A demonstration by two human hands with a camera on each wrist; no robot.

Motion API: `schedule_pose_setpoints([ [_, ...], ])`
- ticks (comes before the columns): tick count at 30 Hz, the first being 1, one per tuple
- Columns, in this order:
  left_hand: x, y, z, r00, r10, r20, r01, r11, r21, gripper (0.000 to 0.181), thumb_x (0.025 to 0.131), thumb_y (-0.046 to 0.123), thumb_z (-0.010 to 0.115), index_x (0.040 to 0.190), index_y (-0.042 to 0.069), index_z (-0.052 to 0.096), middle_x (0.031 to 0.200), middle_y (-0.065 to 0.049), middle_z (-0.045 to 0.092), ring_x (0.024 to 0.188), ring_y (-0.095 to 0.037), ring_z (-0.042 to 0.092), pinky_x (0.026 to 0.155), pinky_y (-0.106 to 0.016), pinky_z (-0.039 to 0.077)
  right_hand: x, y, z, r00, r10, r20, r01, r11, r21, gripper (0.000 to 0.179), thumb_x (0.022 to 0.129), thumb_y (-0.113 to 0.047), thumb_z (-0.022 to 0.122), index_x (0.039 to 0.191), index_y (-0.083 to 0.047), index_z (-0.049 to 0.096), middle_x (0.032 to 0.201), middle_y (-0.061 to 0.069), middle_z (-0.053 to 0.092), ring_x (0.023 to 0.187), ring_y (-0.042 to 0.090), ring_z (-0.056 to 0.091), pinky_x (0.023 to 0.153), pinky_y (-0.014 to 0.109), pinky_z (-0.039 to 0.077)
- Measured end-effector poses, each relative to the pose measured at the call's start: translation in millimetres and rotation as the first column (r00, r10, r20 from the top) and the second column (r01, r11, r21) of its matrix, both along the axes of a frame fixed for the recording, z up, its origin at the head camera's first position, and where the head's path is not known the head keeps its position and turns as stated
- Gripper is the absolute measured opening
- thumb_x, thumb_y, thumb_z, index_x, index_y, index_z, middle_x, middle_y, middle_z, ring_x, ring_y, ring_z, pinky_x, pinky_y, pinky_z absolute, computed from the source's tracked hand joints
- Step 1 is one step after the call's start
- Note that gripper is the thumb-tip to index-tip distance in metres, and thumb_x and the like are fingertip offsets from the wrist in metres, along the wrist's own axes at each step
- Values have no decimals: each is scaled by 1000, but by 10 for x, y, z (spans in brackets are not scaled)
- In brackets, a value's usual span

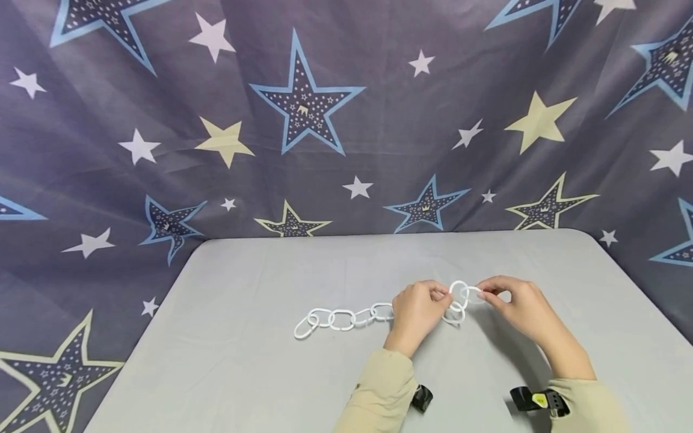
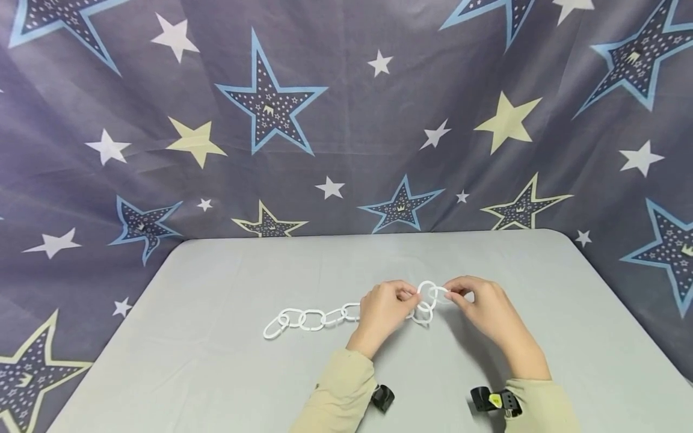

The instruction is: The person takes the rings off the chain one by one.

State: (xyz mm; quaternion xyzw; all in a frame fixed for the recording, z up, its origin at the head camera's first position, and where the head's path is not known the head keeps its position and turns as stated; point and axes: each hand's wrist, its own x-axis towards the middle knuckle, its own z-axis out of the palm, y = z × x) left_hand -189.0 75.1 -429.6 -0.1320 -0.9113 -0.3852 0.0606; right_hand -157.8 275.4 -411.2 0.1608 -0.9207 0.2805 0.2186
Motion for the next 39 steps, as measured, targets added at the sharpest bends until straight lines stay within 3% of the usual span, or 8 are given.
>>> schedule_pose_setpoints([
  [4,6,0,-7,1000,10,-1,-10,1000,-5,4,85,36,77,86,32,77,72,26,66,65,1,58,66,-24,43,1,-4,5,1000,2,-5,-2,1000,-8,12,81,-4,81,89,-11,77,84,-5,73,74,8,64,66,34,51],
  [10,-3,4,-13,1000,21,-5,-21,1000,3,5,84,35,76,88,31,78,71,25,66,64,0,59,64,-25,44,-13,0,11,1000,4,-31,-4,1000,-1,14,79,-1,80,89,-10,76,85,-2,74,76,12,65,69,38,52],
  [17,-20,7,-20,999,37,28,-37,999,31,5,84,36,76,87,32,78,72,26,67,66,1,60,65,-26,44,-27,13,5,996,26,-87,-27,1000,-11,18,77,3,81,88,-10,76,85,-2,73,76,11,66,70,18,47],
  [32,-8,-3,-38,999,42,33,-44,997,67,4,83,33,75,85,30,78,71,25,67,66,3,59,67,-26,45,-35,10,-47,998,-38,-51,34,997,-68,11,81,0,79,88,-8,75,82,-2,74,74,4,64,67,19,45],
  [39,-13,-3,-37,999,46,20,-48,996,79,4,82,31,75,85,29,78,71,24,67,66,4,59,67,-25,45,-27,15,-50,998,-40,-40,37,997,-68,11,81,-2,80,87,-10,75,82,-3,74,75,9,66,71,19,45],
])
